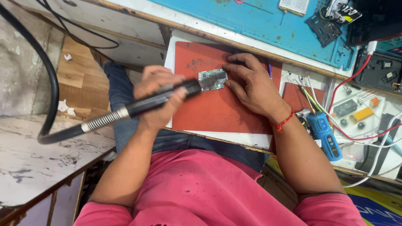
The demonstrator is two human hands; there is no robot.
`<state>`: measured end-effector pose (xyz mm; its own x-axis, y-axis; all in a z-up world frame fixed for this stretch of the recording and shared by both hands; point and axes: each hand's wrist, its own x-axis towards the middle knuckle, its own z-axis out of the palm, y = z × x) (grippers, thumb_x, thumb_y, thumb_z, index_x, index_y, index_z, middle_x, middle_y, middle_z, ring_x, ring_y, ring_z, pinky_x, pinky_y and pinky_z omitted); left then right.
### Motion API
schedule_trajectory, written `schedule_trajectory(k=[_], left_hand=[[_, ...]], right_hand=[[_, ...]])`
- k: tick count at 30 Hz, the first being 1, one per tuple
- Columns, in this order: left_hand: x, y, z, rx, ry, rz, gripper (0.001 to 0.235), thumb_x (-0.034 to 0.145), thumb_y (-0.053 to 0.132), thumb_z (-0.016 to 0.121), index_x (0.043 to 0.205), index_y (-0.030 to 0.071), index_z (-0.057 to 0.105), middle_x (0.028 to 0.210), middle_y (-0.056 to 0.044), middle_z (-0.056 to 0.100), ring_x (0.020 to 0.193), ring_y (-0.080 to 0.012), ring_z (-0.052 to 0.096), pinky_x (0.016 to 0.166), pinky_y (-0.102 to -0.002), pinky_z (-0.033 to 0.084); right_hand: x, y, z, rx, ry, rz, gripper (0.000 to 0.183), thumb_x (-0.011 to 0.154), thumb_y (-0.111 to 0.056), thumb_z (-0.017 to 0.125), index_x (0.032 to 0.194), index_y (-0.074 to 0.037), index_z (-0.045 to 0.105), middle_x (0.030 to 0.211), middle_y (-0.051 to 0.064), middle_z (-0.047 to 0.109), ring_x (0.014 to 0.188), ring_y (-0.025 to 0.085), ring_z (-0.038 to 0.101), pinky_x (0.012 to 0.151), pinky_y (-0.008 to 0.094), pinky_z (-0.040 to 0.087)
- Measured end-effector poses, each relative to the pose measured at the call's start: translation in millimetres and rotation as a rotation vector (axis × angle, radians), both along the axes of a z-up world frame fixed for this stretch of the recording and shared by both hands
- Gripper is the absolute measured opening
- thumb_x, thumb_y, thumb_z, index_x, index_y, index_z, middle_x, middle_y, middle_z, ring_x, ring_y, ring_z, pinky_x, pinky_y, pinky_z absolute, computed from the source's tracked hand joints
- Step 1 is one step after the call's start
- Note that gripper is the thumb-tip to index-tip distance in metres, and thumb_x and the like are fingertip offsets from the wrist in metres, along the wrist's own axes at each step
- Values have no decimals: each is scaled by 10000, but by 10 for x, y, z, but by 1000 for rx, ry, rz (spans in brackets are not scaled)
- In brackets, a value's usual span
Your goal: The person uses a hot air gun to heat a small circuit board and then scrapes its surface with a metal tool. The person repeats heating and scraping actions on the same board throughout the clip.
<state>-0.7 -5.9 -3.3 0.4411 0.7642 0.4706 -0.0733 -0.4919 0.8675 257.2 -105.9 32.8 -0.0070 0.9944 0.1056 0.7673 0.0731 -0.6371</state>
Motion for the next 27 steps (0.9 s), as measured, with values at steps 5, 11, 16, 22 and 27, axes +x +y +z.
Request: schedule_trajectory(k=[5, 11, 16, 22, 27], left_hand=[[40, 57, 49, 0, -57, 48, 196, 908, 191, 778, 1030, 51, 715, 1054, -82, 773, 1033, -223, 658, 1029, -382, 532], [-3, 8, 26, -5, -17, 4, 213, 888, 175, 786, 1035, 35, 721, 1054, -100, 771, 1063, -250, 651, 1035, -373, 511], [-4, 2, 40, -96, -29, 34, 219, 920, 201, 778, 1047, 31, 723, 1069, -98, 769, 1101, -238, 654, 1074, -373, 507], [-1, -1, 21, -66, -38, 50, 199, 914, 175, 781, 1042, 32, 724, 1053, -100, 769, 1069, -236, 656, 1093, -389, 488], [16, -5, -36, -79, -98, 68, 207, 902, 178, 798, 1009, 35, 693, 1042, -93, 755, 1055, -229, 663, 999, -360, 548]], right_hand=[[2, 53, 43, 23, 11, 3, 368, 904, -80, 742, 1258, -4, 675, 1376, 176, 570, 1267, 362, 571, 1046, 419, 495], [0, 22, 10, 26, -5, 2, 390, 897, -85, 748, 1271, -1, 673, 1369, 174, 580, 1272, 362, 569, 1053, 428, 486], [-8, 24, -1, 10, 13, -6, 382, 895, -89, 746, 1263, -10, 675, 1374, 163, 580, 1281, 351, 568, 1061, 419, 489], [-28, 26, 35, -21, 7, -19, 381, 899, -101, 743, 1266, -20, 679, 1368, 156, 579, 1269, 348, 569, 1038, 418, 489], [-23, 30, 37, -2, 12, -10, 373, 902, -101, 737, 1262, -21, 680, 1370, 151, 580, 1272, 344, 572, 1041, 415, 491]])
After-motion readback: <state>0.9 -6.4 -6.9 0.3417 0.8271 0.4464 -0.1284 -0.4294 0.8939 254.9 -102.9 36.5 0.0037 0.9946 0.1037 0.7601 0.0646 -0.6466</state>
